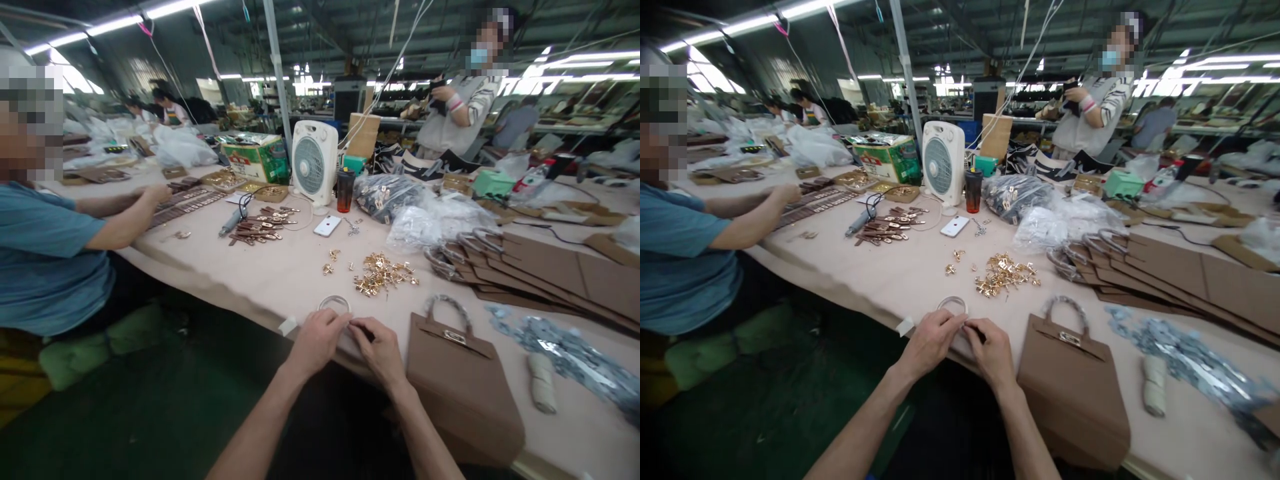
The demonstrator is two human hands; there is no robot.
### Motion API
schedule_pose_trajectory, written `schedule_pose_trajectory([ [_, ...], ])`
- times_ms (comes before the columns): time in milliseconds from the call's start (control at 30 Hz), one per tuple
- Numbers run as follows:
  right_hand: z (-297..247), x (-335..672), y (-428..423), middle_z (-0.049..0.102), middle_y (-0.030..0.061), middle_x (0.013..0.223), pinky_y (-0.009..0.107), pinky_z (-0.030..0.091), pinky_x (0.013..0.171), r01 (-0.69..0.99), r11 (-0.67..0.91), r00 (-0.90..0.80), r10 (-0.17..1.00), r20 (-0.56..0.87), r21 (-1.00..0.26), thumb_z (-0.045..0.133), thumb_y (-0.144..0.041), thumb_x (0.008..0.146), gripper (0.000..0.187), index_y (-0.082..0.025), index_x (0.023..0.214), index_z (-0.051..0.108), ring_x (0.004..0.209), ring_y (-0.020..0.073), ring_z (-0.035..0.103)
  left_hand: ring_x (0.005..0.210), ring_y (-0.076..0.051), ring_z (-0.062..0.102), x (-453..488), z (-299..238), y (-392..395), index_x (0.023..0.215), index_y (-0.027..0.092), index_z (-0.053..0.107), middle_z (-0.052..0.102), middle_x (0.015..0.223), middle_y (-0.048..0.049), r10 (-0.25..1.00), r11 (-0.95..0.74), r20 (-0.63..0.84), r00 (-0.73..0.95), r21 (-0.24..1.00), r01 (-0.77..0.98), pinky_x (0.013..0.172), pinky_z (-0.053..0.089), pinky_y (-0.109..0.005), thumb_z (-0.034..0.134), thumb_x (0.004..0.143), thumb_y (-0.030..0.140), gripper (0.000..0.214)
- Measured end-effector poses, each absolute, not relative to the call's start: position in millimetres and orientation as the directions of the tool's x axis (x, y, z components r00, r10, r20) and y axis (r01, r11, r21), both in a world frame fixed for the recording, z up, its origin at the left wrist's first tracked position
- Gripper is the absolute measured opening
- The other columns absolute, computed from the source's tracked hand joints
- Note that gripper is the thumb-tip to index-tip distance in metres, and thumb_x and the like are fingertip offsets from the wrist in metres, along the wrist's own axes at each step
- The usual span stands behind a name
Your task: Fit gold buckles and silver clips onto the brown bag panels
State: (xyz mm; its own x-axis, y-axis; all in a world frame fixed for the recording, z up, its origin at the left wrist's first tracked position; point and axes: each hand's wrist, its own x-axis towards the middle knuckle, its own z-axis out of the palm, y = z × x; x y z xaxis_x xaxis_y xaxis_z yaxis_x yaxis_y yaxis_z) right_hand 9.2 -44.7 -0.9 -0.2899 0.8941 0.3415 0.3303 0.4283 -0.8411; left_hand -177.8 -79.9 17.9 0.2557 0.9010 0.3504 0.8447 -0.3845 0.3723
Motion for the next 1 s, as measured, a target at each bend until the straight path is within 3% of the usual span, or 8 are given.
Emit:
schedule_pose_trajectory([
  [367, -6.3, 14.3, -45.5, 0.080, 0.0058, 0.098, 0.032, 0.058, 0.086, 0.230, 0.350, -0.271, 0.919, 0.286, -0.908, 0.067, -0.035, 0.095, 0.019, -0.022, 0.099, 0.080, 0.090, 0.0209, 0.074, 0.089, -0.017, 0.064, -185.6, 25.5, -67.7, 0.112, 0.026, 0.073, 0.063, 0.096, -0.0043, 0.887, -0.455, 0.322, 0.332, 0.482, 0.749, 0.082, 0.053, -0.027, 0.051, 0.105, 0.026, 0.023],
  [567, 10.3, 13.2, -53.2, 0.073, 0.0044, 0.087, 0.028, 0.055, 0.078, 0.177, 0.514, -0.304, 0.840, 0.450, -0.839, 0.065, -0.028, 0.097, 0.014, -0.020, 0.091, 0.074, 0.082, 0.0168, 0.068, 0.092, -0.018, 0.068, -189.5, 39.3, -73.3, 0.104, 0.024, 0.075, 0.070, 0.096, -0.0056, 0.828, -0.558, 0.423, 0.368, 0.558, 0.614, 0.085, 0.057, -0.030, 0.050, 0.105, 0.026, 0.025],
  [700, 15.1, 6.5, -54.9, 0.076, 0.0069, 0.093, 0.029, 0.057, 0.084, 0.282, 0.682, -0.318, 0.730, 0.605, -0.674, 0.061, -0.021, 0.097, 0.011, -0.020, 0.095, 0.072, 0.090, 0.0176, 0.070, 0.089, -0.022, 0.072, -194.0, 31.4, -71.9, 0.101, 0.029, 0.077, 0.074, 0.094, -0.0040, 0.820, -0.562, 0.503, 0.275, 0.610, 0.559, 0.079, 0.061, -0.033, 0.057, 0.101, 0.031, 0.020],
  [833, 18.4, 1.0, -55.6, 0.078, 0.0021, 0.107, 0.027, 0.054, 0.098, 0.352, 0.817, -0.532, 0.577, 0.620, -0.457, 0.059, -0.015, 0.094, 0.017, -0.025, 0.097, 0.072, 0.106, 0.0151, 0.071, 0.088, -0.024, 0.071, -201.2, 22.2, -56.7, 0.095, 0.035, 0.074, 0.074, 0.096, 0.0016, 0.826, -0.484, 0.560, 0.068, 0.643, 0.594, 0.082, 0.061, -0.042, 0.058, 0.097, 0.040, 0.017],
  [900, 27.5, 1.6, -64.1, 0.078, -0.0001, 0.105, 0.025, 0.054, 0.099, 0.308, 0.849, -0.589, 0.525, 0.614, -0.431, 0.059, -0.020, 0.096, 0.015, -0.026, 0.099, 0.072, 0.103, 0.0138, 0.072, 0.090, -0.026, 0.069, -206.8, 28.5, -47.8, 0.098, 0.039, 0.073, 0.072, 0.100, 0.0041, 0.777, -0.428, 0.623, -0.087, 0.624, 0.654, 0.090, 0.058, -0.049, 0.060, 0.095, 0.044, 0.015],
  [1000, 45.5, 15.4, -82.3, 0.079, 0.0018, 0.095, 0.025, 0.058, 0.089, 0.258, 0.806, -0.426, 0.590, 0.685, -0.534, 0.061, -0.029, 0.100, 0.013, -0.026, 0.099, 0.073, 0.088, 0.0140, 0.073, 0.090, -0.024, 0.067, -222.1, 44.3, -29.3, 0.105, 0.040, 0.074, 0.069, 0.103, 0.0055, 0.658, -0.430, 0.740, -0.138, 0.520, 0.738, 0.090, 0.057, -0.047, 0.064, 0.093, 0.044, 0.016],
])
